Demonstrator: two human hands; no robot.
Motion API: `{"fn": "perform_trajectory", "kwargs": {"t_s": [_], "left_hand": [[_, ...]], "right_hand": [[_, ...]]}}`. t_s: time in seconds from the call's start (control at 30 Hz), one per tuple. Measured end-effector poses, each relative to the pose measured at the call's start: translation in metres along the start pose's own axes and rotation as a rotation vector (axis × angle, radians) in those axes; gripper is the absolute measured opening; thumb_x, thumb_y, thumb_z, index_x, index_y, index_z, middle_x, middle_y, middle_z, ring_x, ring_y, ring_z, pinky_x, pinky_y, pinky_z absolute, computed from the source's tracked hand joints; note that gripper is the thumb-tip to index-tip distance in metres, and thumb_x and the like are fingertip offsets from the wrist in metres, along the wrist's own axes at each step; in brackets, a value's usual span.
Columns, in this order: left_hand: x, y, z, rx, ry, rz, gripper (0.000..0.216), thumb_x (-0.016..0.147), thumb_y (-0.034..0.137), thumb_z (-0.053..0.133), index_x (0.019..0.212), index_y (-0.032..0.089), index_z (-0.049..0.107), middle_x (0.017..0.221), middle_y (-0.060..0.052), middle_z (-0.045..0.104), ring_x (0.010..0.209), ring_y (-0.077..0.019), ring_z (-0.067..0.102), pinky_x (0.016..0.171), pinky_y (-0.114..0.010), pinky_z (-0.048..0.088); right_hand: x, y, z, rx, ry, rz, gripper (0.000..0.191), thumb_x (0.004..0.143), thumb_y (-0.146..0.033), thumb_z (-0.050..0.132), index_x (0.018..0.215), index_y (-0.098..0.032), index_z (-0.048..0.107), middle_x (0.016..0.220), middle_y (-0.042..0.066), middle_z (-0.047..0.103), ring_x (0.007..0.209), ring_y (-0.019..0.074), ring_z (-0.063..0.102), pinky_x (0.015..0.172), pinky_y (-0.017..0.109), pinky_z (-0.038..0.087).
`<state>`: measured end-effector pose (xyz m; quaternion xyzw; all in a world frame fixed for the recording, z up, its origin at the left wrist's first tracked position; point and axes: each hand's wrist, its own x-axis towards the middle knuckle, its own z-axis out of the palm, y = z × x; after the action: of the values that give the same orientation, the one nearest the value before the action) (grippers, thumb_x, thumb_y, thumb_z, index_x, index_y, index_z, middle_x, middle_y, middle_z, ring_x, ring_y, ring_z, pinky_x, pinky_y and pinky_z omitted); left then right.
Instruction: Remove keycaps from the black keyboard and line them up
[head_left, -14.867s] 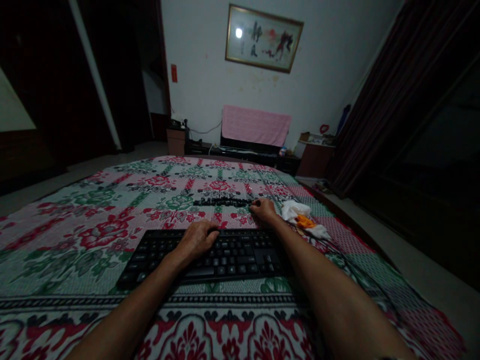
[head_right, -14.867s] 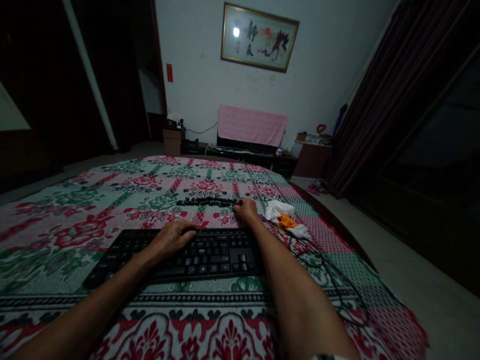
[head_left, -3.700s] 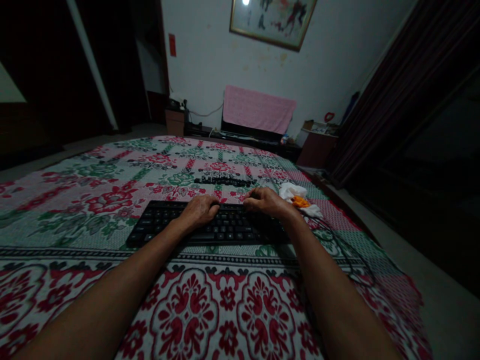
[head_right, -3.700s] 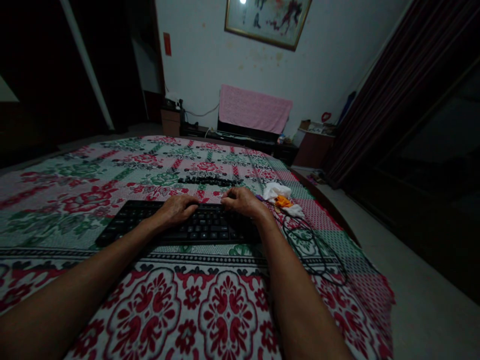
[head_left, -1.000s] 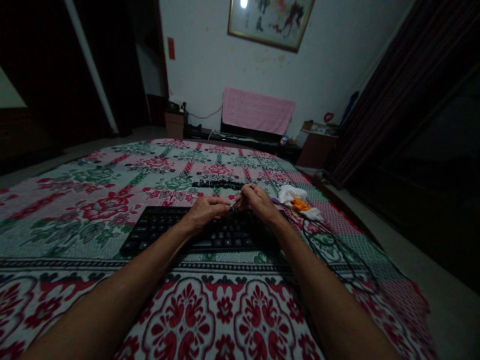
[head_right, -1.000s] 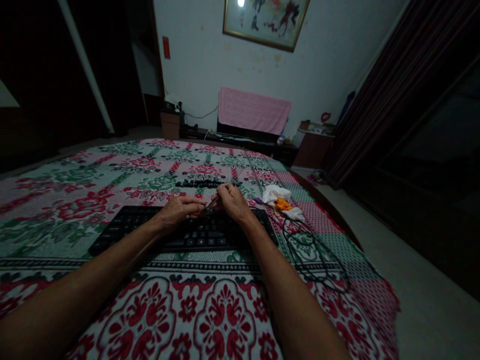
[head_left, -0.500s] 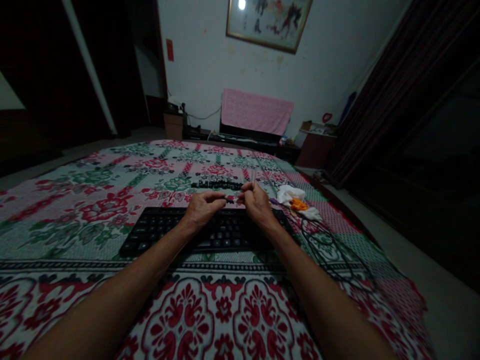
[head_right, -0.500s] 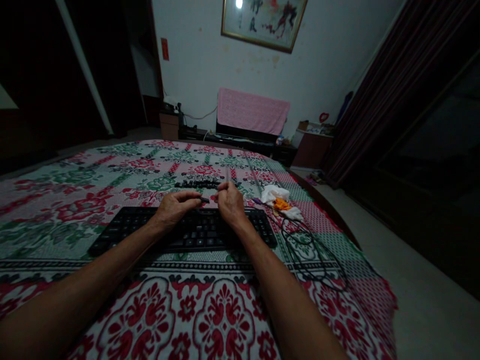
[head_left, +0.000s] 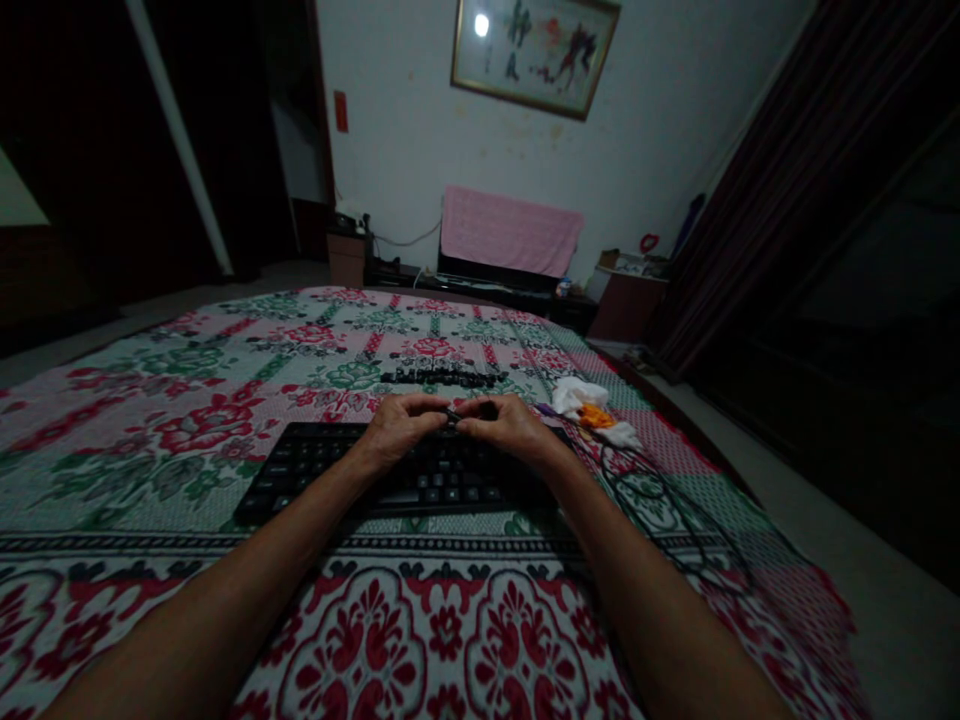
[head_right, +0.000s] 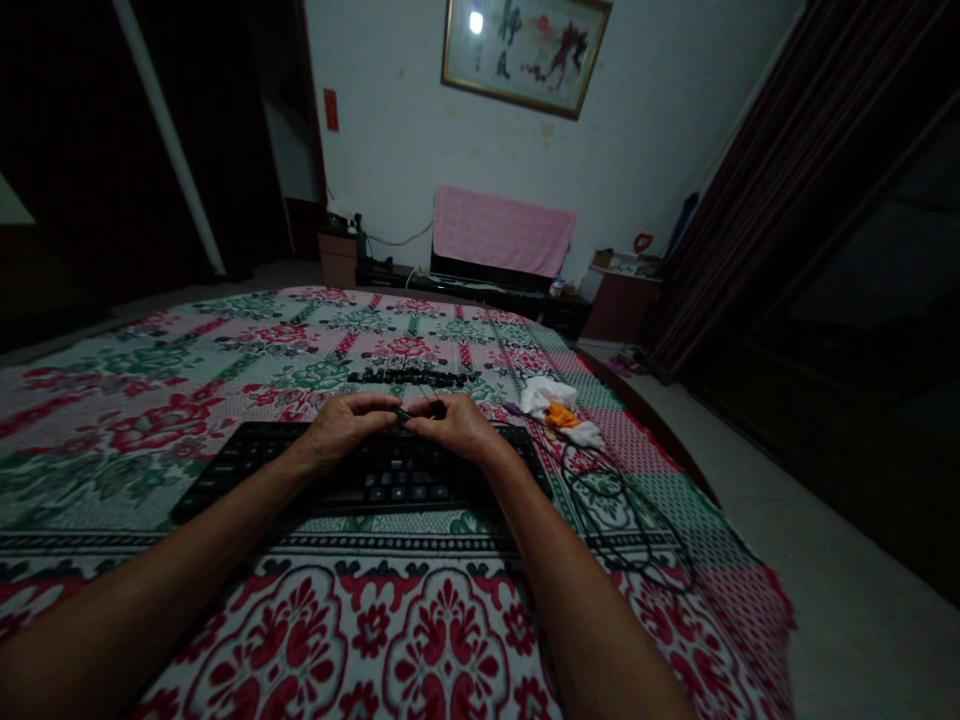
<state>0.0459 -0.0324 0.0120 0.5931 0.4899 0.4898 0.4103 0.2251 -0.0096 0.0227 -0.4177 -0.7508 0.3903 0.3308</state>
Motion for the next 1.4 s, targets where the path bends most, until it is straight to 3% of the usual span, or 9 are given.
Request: {"fn": "perform_trajectory", "kwargs": {"t_s": [0.13, 0.2, 0.27, 0.4, 0.53, 0.67, 0.93, 1.4], "left_hand": [[0.002, -0.004, 0.001, 0.030, -0.061, 0.044, 0.042, 0.062, 0.032, 0.063, 0.100, 0.016, 0.066, 0.089, -0.005, 0.070, 0.084, -0.0204, 0.063, 0.078, -0.032, 0.049], [0.004, -0.009, -0.001, 0.137, -0.047, 0.115, 0.052, 0.065, 0.033, 0.061, 0.114, 0.015, 0.058, 0.093, -0.006, 0.068, 0.087, -0.0201, 0.062, 0.080, -0.032, 0.048], [0.005, -0.016, -0.004, 0.365, -0.013, 0.208, 0.052, 0.070, 0.033, 0.057, 0.118, 0.015, 0.054, 0.099, -0.008, 0.066, 0.091, -0.0204, 0.061, 0.083, -0.033, 0.047], [0.005, -0.032, -0.009, 0.802, -0.033, 0.328, 0.035, 0.077, 0.028, 0.049, 0.108, 0.018, 0.060, 0.104, -0.009, 0.064, 0.100, -0.0224, 0.057, 0.090, -0.035, 0.042], [0.005, -0.041, -0.009, 0.892, -0.117, 0.359, 0.035, 0.078, 0.028, 0.047, 0.109, 0.017, 0.060, 0.103, -0.010, 0.064, 0.097, -0.0230, 0.058, 0.088, -0.035, 0.043], [0.007, -0.041, -0.008, 0.918, -0.140, 0.337, 0.038, 0.080, 0.030, 0.044, 0.112, 0.015, 0.058, 0.104, -0.011, 0.064, 0.097, -0.0239, 0.058, 0.087, -0.035, 0.043], [0.005, -0.040, -0.007, 0.913, -0.134, 0.338, 0.037, 0.080, 0.029, 0.044, 0.112, 0.017, 0.058, 0.105, -0.009, 0.064, 0.099, -0.0224, 0.058, 0.089, -0.033, 0.043], [0.006, -0.044, -0.008, 0.867, -0.133, 0.361, 0.037, 0.080, 0.030, 0.045, 0.112, 0.017, 0.058, 0.103, -0.009, 0.064, 0.096, -0.0228, 0.058, 0.088, -0.034, 0.043]], "right_hand": [[-0.002, 0.000, -0.003, -0.051, -0.021, 0.016, 0.032, 0.063, -0.034, 0.066, 0.086, -0.012, 0.067, 0.066, -0.001, 0.062, 0.058, 0.0100, 0.053, 0.054, 0.021, 0.040], [0.001, 0.006, -0.009, -0.074, 0.034, 0.030, 0.031, 0.065, -0.035, 0.064, 0.086, -0.012, 0.067, 0.065, -0.002, 0.062, 0.056, 0.0093, 0.053, 0.052, 0.020, 0.039], [0.008, 0.017, -0.021, -0.115, 0.157, 0.057, 0.030, 0.065, -0.033, 0.064, 0.086, -0.012, 0.068, 0.067, 0.000, 0.064, 0.056, 0.0094, 0.054, 0.054, 0.021, 0.042], [0.035, 0.051, -0.055, -0.305, 0.457, 0.168, 0.030, 0.066, -0.027, 0.064, 0.091, -0.011, 0.067, 0.082, 0.006, 0.068, 0.069, 0.0132, 0.061, 0.065, 0.024, 0.046], [0.059, 0.075, -0.079, -0.653, 0.391, 0.269, 0.027, 0.068, -0.024, 0.063, 0.093, -0.015, 0.068, 0.089, 0.007, 0.069, 0.082, 0.0174, 0.063, 0.073, 0.025, 0.046], [0.073, 0.086, -0.087, -0.833, 0.333, 0.285, 0.027, 0.070, -0.022, 0.060, 0.095, -0.017, 0.069, 0.091, 0.007, 0.069, 0.086, 0.0194, 0.064, 0.075, 0.025, 0.046], [0.083, 0.104, -0.093, -0.920, 0.210, 0.269, 0.028, 0.072, -0.026, 0.059, 0.098, -0.021, 0.068, 0.095, 0.006, 0.069, 0.087, 0.0184, 0.062, 0.075, 0.024, 0.044], [0.087, 0.111, -0.089, -0.928, 0.173, 0.209, 0.033, 0.075, -0.026, 0.055, 0.106, -0.023, 0.066, 0.094, 0.003, 0.069, 0.086, 0.0158, 0.062, 0.080, 0.022, 0.044]]}}
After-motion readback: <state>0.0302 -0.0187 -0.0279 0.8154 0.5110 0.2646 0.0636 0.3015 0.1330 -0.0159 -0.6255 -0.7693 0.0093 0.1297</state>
